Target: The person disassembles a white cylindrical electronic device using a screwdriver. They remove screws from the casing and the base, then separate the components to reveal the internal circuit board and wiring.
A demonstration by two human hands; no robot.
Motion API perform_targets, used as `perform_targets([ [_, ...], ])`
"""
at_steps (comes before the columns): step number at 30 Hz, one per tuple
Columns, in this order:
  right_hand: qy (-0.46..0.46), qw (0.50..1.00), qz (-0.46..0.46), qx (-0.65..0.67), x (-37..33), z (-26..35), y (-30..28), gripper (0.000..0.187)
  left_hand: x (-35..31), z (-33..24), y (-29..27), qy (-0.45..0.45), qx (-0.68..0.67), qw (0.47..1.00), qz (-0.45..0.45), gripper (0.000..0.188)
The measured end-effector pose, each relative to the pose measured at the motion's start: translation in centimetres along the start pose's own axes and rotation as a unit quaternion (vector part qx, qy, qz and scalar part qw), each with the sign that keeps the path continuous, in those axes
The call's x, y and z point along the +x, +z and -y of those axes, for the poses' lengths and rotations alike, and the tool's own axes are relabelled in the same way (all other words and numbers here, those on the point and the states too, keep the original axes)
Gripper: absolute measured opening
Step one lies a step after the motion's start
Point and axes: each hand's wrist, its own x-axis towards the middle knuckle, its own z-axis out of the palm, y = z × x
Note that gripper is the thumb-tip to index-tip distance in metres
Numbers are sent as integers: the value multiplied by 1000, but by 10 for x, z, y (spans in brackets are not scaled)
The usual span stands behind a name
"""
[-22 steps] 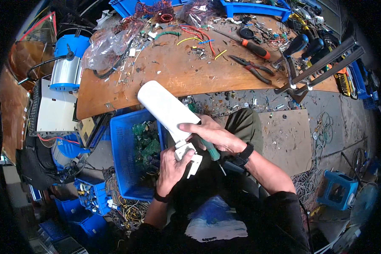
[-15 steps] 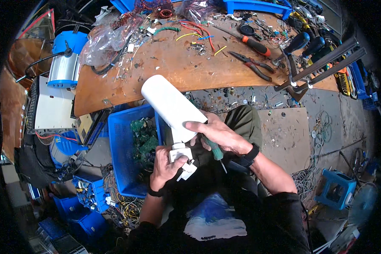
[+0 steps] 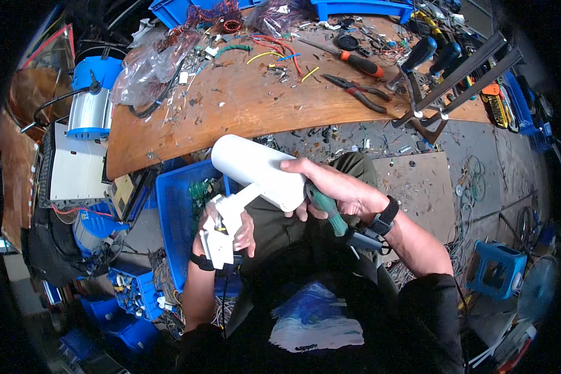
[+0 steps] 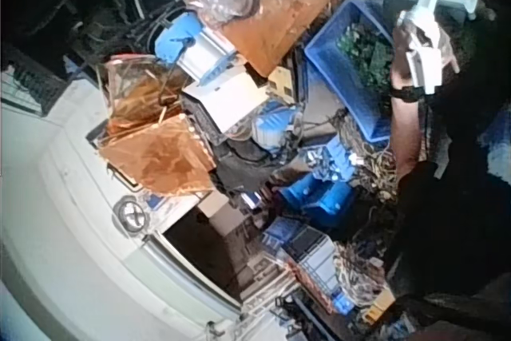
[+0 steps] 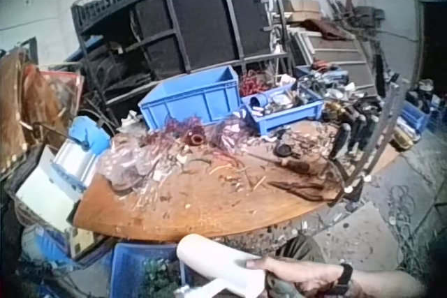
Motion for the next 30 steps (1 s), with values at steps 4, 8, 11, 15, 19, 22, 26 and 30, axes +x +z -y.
perform_targets([
  [4,9,998,11,53,3,1,-3,68,11,-23,8,-54,15,998,-30,73],
  [8,-20,995,10,97,7,-6,-4,71,19,-39,26,-39,34,996,-70,77],
  [11,-27,992,20,120,7,-10,-4,71,20,-48,45,-30,81,991,-107,79],
  [15,-46,984,12,170,4,-5,5,73,9,-53,28,45,62,986,-146,85],
  [19,-91,969,36,226,12,-3,4,74,9,-30,-6,256,205,935,-134,69],
  [22,-104,959,45,260,17,1,8,72,35,-15,9,298,315,847,-307,57],
  [26,-109,962,45,248,14,11,25,71,63,-2,44,345,461,752,-322,52],
  [30,-95,944,53,310,18,19,32,79,70,-9,51,342,491,731,-328,54],
])
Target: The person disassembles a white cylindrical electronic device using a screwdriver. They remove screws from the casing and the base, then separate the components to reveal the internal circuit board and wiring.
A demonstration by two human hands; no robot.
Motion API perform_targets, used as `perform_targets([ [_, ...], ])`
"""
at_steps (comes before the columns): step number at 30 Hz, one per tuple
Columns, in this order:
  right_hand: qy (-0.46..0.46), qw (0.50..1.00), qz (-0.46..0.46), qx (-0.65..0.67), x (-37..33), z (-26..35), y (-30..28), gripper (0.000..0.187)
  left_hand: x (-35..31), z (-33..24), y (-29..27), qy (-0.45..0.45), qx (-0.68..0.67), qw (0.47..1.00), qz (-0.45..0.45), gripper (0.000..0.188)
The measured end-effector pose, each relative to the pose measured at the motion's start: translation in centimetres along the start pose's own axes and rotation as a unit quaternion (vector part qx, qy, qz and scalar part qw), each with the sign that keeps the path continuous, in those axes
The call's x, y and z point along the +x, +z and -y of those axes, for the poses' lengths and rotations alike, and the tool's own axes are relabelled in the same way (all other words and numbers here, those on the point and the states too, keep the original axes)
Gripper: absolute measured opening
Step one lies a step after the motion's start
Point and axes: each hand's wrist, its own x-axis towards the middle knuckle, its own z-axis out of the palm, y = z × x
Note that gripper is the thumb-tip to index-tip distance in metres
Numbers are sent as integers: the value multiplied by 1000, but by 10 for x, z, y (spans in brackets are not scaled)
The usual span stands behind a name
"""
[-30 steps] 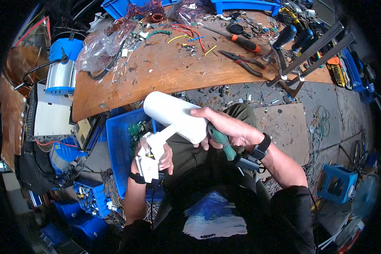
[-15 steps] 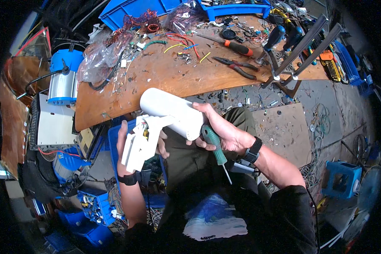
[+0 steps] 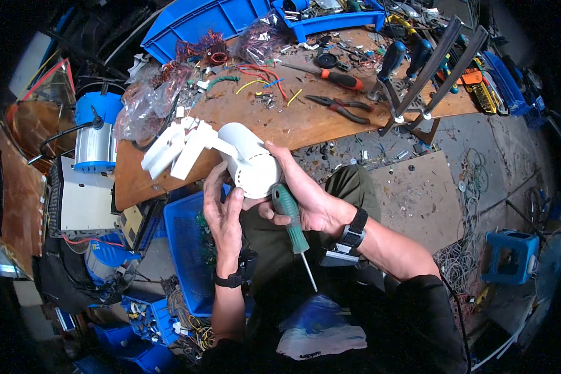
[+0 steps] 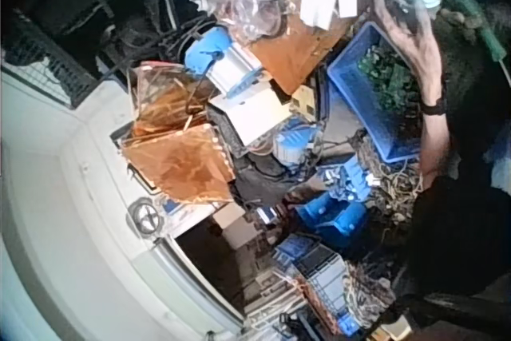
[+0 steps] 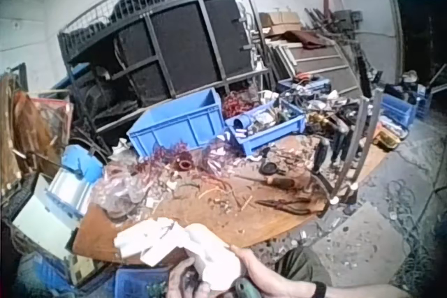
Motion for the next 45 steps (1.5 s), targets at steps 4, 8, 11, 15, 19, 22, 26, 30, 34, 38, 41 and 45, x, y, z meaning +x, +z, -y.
perform_targets([
  [4,4,1000,21,-11,2,2,5,74,8,-5,-3,-22,-1,1000,-13,55],
  [8,8,999,32,-13,3,3,8,75,10,-2,-6,-25,21,999,-24,54],
  [11,8,999,39,-10,4,2,6,75,11,-4,-6,-31,19,999,-21,53],
  [15,7,999,28,-17,4,2,9,76,14,-6,-8,-41,17,999,-25,51],
  [19,9,999,35,-23,4,5,20,77,20,-12,-8,-21,27,999,-36,52],
  [22,24,999,31,-25,8,9,28,79,30,-5,-15,108,92,990,-3,57],
  [26,51,997,11,-60,15,13,28,82,51,-23,-22,144,121,977,105,67],
  [30,53,992,-38,-112,20,17,33,84,66,-26,-23,145,167,969,111,88],
  [34,11,986,-91,-141,19,22,24,73,84,-18,-18,194,212,956,54,93],
  [38,-179,953,-164,-180,3,45,13,41,95,-12,-15,218,200,955,-1,87],
  [41,-361,896,-163,-199,-10,82,32,28,107,1,-14,234,170,957,-26,84],
  [45,-522,816,-79,-237,-23,124,88,24,120,9,-12,206,85,974,-37,82],
])
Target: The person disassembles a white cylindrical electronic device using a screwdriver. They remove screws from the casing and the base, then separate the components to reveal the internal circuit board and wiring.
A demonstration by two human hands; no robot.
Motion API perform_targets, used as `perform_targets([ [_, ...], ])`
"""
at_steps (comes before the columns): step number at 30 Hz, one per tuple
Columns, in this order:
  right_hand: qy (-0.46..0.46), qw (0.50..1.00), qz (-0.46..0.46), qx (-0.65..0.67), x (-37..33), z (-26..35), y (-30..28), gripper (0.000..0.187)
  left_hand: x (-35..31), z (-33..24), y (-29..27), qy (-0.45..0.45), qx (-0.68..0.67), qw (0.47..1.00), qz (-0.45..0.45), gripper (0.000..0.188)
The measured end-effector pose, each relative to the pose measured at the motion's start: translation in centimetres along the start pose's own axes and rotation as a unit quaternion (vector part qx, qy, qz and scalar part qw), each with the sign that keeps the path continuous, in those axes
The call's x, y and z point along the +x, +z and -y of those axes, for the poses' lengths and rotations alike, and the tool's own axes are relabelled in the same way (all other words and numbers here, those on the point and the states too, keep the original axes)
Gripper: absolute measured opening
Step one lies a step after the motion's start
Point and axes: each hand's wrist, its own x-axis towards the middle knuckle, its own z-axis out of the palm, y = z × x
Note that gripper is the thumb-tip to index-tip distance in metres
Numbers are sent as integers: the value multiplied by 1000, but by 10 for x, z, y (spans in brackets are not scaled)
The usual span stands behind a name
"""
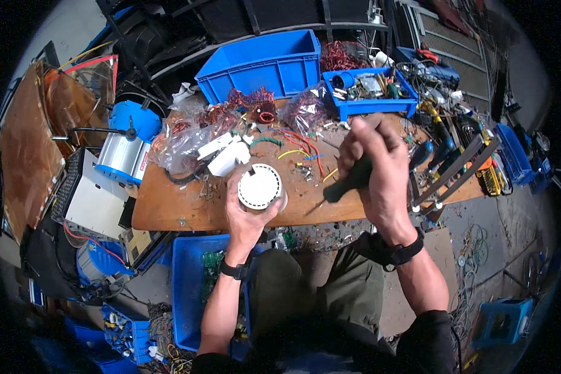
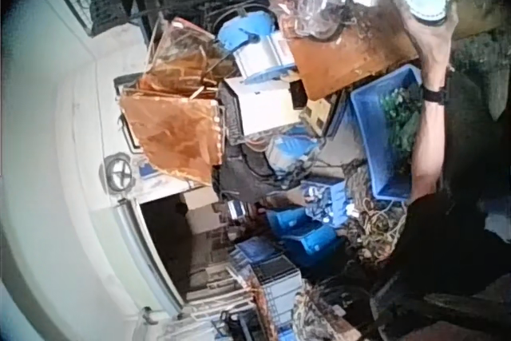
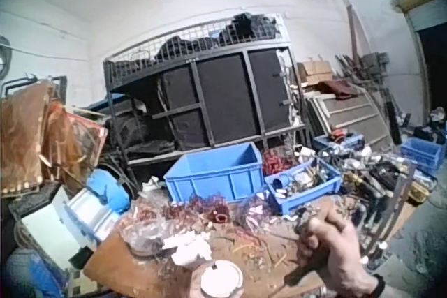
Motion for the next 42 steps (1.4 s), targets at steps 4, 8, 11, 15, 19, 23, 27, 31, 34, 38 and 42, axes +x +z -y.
perform_targets([
  [4,-126,987,85,52,21,16,30,25,2,-1,1,-46,-44,998,-7,90],
  [8,-176,976,120,42,26,10,61,27,6,-2,0,-37,-8,999,16,85],
  [11,-206,965,152,-61,27,6,72,30,3,-7,0,-58,-24,997,36,85],
  [15,-228,948,179,-134,27,1,79,31,-2,1,-4,-102,-88,991,22,86],
  [19,-240,937,198,-157,30,-6,79,32,3,-2,-7,-87,-78,993,20,84],
  [23,-219,949,188,-124,31,-5,87,33,8,0,-5,-78,-92,993,18,81],
  [27,-201,954,201,-92,41,-7,92,33,11,7,-5,-85,-99,991,11,81],
  [31,-186,956,189,-126,52,-12,98,32,14,13,-5,-73,-99,992,5,83],
  [34,-174,963,158,-134,58,-13,106,33,16,13,-6,-74,-95,993,5,86],
  [38,-155,957,160,-184,70,-16,111,34,19,11,-8,-100,-120,988,3,86],
  [42,-159,954,168,-189,88,-23,115,35,23,12,-8,-112,-123,986,3,86],
])
